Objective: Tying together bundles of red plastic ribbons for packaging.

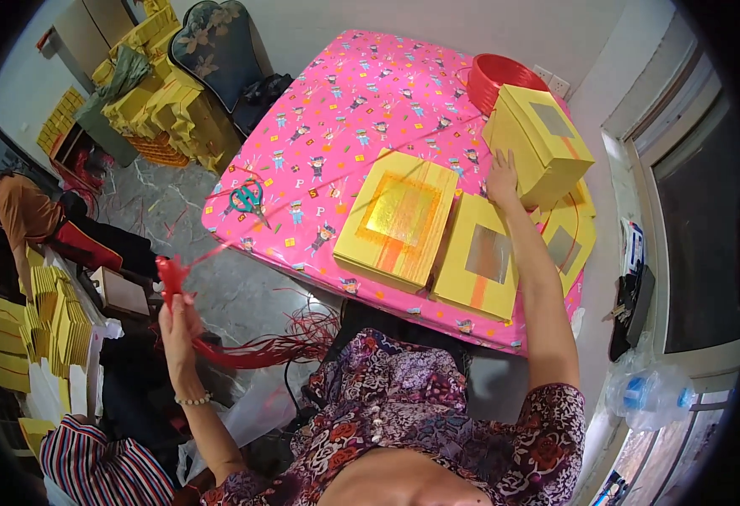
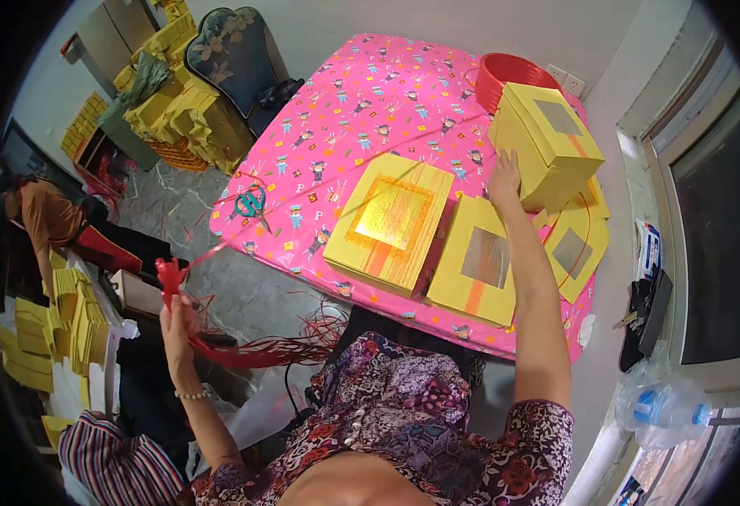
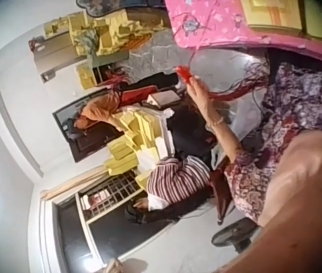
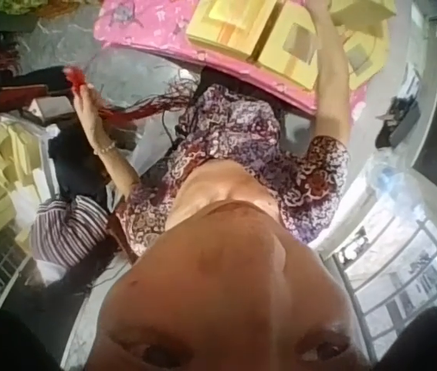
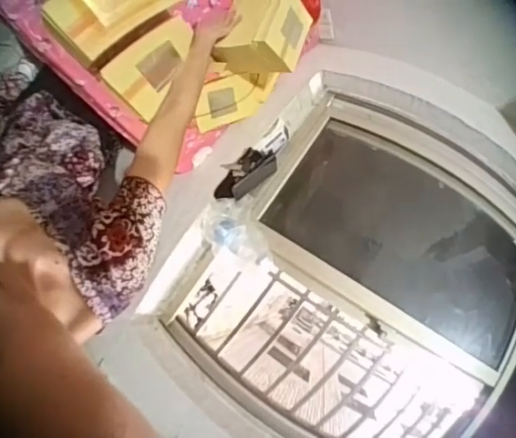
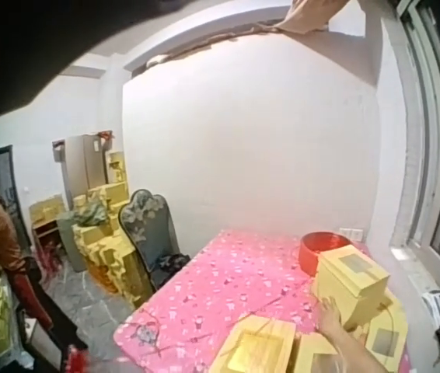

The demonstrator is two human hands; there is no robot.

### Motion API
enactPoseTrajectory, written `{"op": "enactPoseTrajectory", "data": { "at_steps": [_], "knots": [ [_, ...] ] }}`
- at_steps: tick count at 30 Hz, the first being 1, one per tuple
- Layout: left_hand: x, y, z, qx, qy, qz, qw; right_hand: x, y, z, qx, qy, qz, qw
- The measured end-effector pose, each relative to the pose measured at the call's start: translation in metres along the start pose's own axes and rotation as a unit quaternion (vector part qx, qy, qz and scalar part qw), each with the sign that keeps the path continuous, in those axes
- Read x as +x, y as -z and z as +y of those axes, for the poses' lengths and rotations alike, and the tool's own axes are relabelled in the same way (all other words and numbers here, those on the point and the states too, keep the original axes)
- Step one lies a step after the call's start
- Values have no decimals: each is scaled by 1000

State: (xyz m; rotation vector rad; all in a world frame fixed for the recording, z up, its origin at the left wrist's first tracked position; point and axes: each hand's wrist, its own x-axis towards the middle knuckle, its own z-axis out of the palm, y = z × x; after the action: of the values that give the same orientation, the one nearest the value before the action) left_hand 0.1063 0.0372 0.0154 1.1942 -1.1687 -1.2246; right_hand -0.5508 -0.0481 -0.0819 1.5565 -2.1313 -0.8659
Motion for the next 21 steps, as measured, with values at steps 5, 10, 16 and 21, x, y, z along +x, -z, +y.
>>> {"op": "enactPoseTrajectory", "data": {
  "at_steps": [5, 10, 16, 21],
  "knots": [
    [9, 34, 10, -122, -50, 51, 990, -8, 13, -3, 39, 0, -24, 999],
    [8, 40, 24, -140, -88, 43, 985, 35, 22, -4, 553, -158, 21, 818],
    [-3, 30, 24, -140, -88, 24, 986, 76, 109, -20, 976, -106, -4, 191],
    [-14, 21, 23, -125, -65, 18, 990, 55, 199, -55, 866, 52, 73, 492]
  ]
}}
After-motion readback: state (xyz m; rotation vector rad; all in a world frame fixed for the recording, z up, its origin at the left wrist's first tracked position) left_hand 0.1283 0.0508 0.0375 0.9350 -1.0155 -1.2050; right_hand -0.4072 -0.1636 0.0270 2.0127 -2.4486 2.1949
